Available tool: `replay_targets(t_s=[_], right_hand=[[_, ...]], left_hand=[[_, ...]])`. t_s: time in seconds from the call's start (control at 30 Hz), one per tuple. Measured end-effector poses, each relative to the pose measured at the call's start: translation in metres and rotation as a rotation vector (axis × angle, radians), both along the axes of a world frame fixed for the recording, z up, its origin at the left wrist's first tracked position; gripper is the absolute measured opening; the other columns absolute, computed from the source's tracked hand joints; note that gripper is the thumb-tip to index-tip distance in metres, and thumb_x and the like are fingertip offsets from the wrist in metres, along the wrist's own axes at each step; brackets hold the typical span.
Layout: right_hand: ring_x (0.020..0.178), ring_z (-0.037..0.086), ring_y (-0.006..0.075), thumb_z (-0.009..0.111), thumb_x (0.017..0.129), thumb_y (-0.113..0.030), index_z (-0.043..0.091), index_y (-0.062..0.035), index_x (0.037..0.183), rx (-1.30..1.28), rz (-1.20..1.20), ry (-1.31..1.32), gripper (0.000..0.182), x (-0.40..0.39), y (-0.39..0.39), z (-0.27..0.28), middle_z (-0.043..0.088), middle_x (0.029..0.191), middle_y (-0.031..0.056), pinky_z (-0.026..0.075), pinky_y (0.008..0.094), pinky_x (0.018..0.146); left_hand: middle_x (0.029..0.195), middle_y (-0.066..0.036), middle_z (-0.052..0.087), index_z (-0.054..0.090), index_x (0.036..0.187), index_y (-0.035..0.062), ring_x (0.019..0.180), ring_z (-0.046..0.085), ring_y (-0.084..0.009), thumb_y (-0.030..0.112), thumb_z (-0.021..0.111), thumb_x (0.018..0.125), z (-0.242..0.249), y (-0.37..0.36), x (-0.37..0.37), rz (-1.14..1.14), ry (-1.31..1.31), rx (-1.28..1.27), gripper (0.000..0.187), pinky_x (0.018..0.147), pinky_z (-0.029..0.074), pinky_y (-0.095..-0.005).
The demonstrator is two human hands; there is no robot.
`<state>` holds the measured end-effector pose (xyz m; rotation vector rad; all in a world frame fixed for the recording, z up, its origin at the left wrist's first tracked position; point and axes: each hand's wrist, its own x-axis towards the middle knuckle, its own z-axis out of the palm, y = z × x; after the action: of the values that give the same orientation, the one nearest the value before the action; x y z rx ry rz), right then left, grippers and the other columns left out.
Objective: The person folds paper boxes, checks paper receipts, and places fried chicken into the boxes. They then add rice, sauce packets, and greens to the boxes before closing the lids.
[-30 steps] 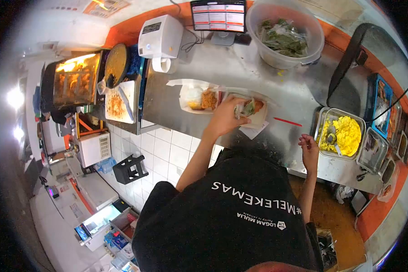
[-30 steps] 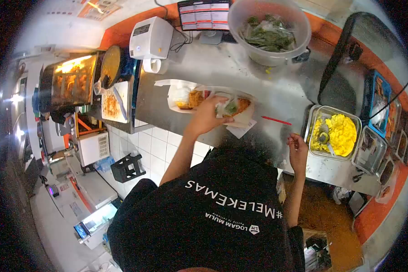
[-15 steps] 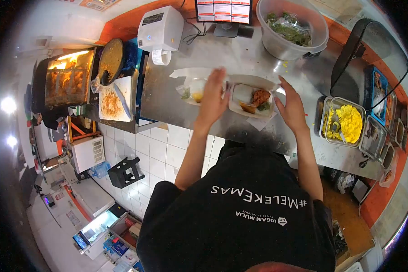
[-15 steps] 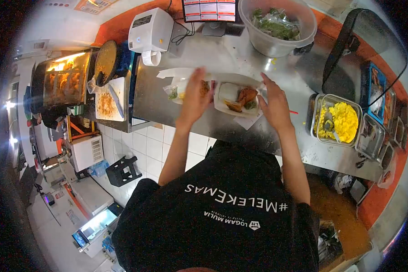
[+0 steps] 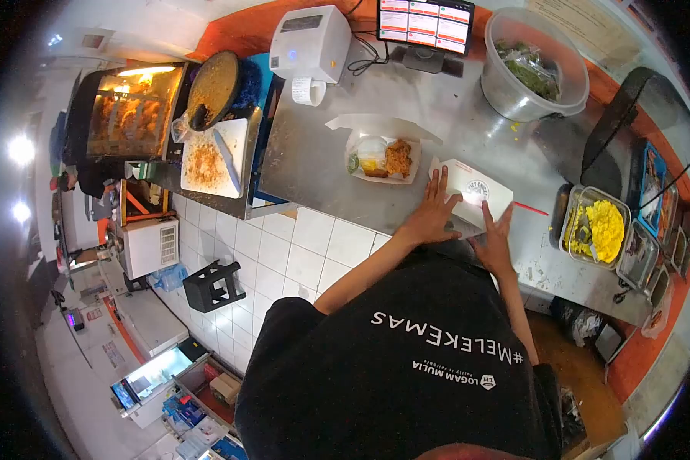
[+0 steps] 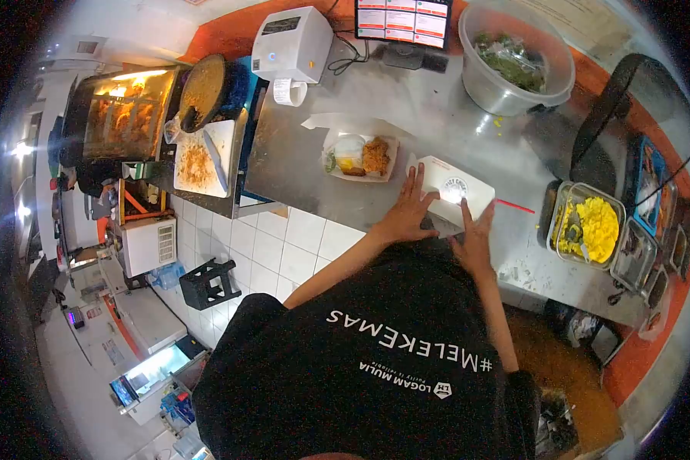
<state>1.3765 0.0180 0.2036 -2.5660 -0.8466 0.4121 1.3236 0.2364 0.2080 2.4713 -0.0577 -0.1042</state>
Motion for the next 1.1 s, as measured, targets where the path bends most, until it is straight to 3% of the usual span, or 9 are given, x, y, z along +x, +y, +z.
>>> replay_targets(t_s=[0.07, 0.17, 0.3, 0.43, 0.67, 0.87, 1.0, 1.07, 1.1], right_hand=[[0.143, 0.024, 0.0497, 0.077, 0.082, -0.012, 0.025, -0.0192, 0.157, 0.454, -0.193, 0.301, 0.092, -0.005, 0.011, -0.018, 0.014, 0.157, 0.0338, 0.025, 0.0502, 0.118], [0.144, 0.023, 0.0487, 0.074, 0.086, -0.012, 0.027, -0.0131, 0.155, 0.492, -0.175, 0.278, 0.083, -0.001, 0.011, -0.031, 0.020, 0.155, 0.0327, 0.027, 0.0507, 0.117], [0.140, 0.031, 0.0460, 0.067, 0.093, -0.018, 0.032, -0.0114, 0.152, 0.591, -0.234, 0.194, 0.070, 0.009, 0.007, -0.024, 0.031, 0.148, 0.0290, 0.030, 0.0486, 0.115], [0.127, 0.043, 0.0354, 0.054, 0.102, -0.031, 0.040, -0.0097, 0.148, 0.564, -0.356, 0.275, 0.053, 0.026, 0.005, 0.018, 0.041, 0.134, 0.0223, 0.035, 0.0430, 0.110], [0.146, 0.025, 0.0383, 0.064, 0.097, -0.031, 0.030, -0.0116, 0.153, 0.818, -0.257, 0.493, 0.068, 0.026, 0.004, -0.009, 0.024, 0.158, 0.0226, 0.032, 0.0449, 0.115], [0.147, 0.020, 0.0455, 0.073, 0.088, -0.038, 0.021, -0.0132, 0.157, 0.240, 0.034, 0.074, 0.090, 0.030, -0.024, -0.021, 0.011, 0.162, 0.0257, 0.020, 0.0479, 0.120], [0.146, 0.024, 0.0442, 0.071, 0.090, -0.034, 0.024, -0.0147, 0.157, 0.320, 0.061, 0.230, 0.084, 0.038, -0.035, -0.021, 0.016, 0.161, 0.0255, 0.023, 0.0477, 0.120], [0.145, 0.030, 0.0408, 0.068, 0.092, -0.025, 0.036, -0.0154, 0.153, 0.374, 0.149, 0.184, 0.070, 0.049, -0.038, -0.029, 0.028, 0.158, 0.0245, 0.027, 0.0454, 0.119], [0.143, 0.033, 0.0400, 0.067, 0.092, -0.020, 0.041, -0.0156, 0.151, 0.375, 0.085, 0.227, 0.064, 0.052, -0.036, -0.029, 0.035, 0.154, 0.0237, 0.029, 0.0447, 0.118]], left_hand=[[0.157, -0.040, -0.001, 0.050, 0.128, 0.0072, 0.148, -0.003, -0.0533, 0.038, 0.086, 0.070, -0.024, -0.006, 0.006, 0.075, -0.139, -0.106, 0.075, 0.120, 0.017, -0.0543], [0.157, -0.040, -0.001, 0.051, 0.123, 0.0082, 0.148, -0.001, -0.0533, 0.036, 0.089, 0.067, -0.037, -0.003, 0.015, 0.114, -0.079, -0.375, 0.073, 0.120, 0.018, -0.0536], [0.153, -0.031, 0.023, 0.047, 0.136, 0.0116, 0.143, 0.027, -0.0471, 0.034, 0.091, 0.066, -0.019, 0.008, 0.019, 0.117, -0.090, -0.472, 0.086, 0.117, 0.029, -0.0504], [0.135, -0.024, 0.043, 0.046, 0.143, 0.0137, 0.130, 0.043, -0.0409, 0.034, 0.076, 0.086, 0.017, 0.018, 0.021, 0.238, 0.029, -0.496, 0.067, 0.111, 0.037, -0.0442], [0.158, -0.028, 0.023, 0.035, 0.152, 0.0113, 0.144, 0.028, -0.0427, 0.033, 0.072, 0.089, -0.006, 0.019, 0.010, 0.108, -0.012, -0.593, 0.076, 0.116, 0.029, -0.0452], [0.162, -0.029, 0.009, 0.018, 0.158, 0.0110, 0.146, 0.026, -0.0430, 0.038, 0.074, 0.087, -0.015, 0.022, -0.008, -0.029, 0.017, -0.274, 0.095, 0.117, 0.028, -0.0464], [0.162, -0.027, 0.009, 0.020, 0.158, 0.0143, 0.143, 0.033, -0.0420, 0.037, 0.068, 0.091, -0.022, 0.030, -0.006, -0.071, 0.060, -0.144, 0.086, 0.115, 0.033, -0.0460], [0.161, -0.025, 0.019, 0.024, 0.158, 0.0163, 0.135, 0.044, -0.0401, 0.035, 0.058, 0.096, -0.014, 0.031, 0.000, -0.005, 0.345, -0.182, 0.073, 0.110, 0.039, -0.0456], [0.154, -0.025, 0.031, 0.027, 0.157, 0.0163, 0.126, 0.052, -0.0395, 0.033, 0.056, 0.097, -0.030, 0.033, -0.004, -0.077, 0.165, -0.161, 0.069, 0.104, 0.043, -0.0457]])
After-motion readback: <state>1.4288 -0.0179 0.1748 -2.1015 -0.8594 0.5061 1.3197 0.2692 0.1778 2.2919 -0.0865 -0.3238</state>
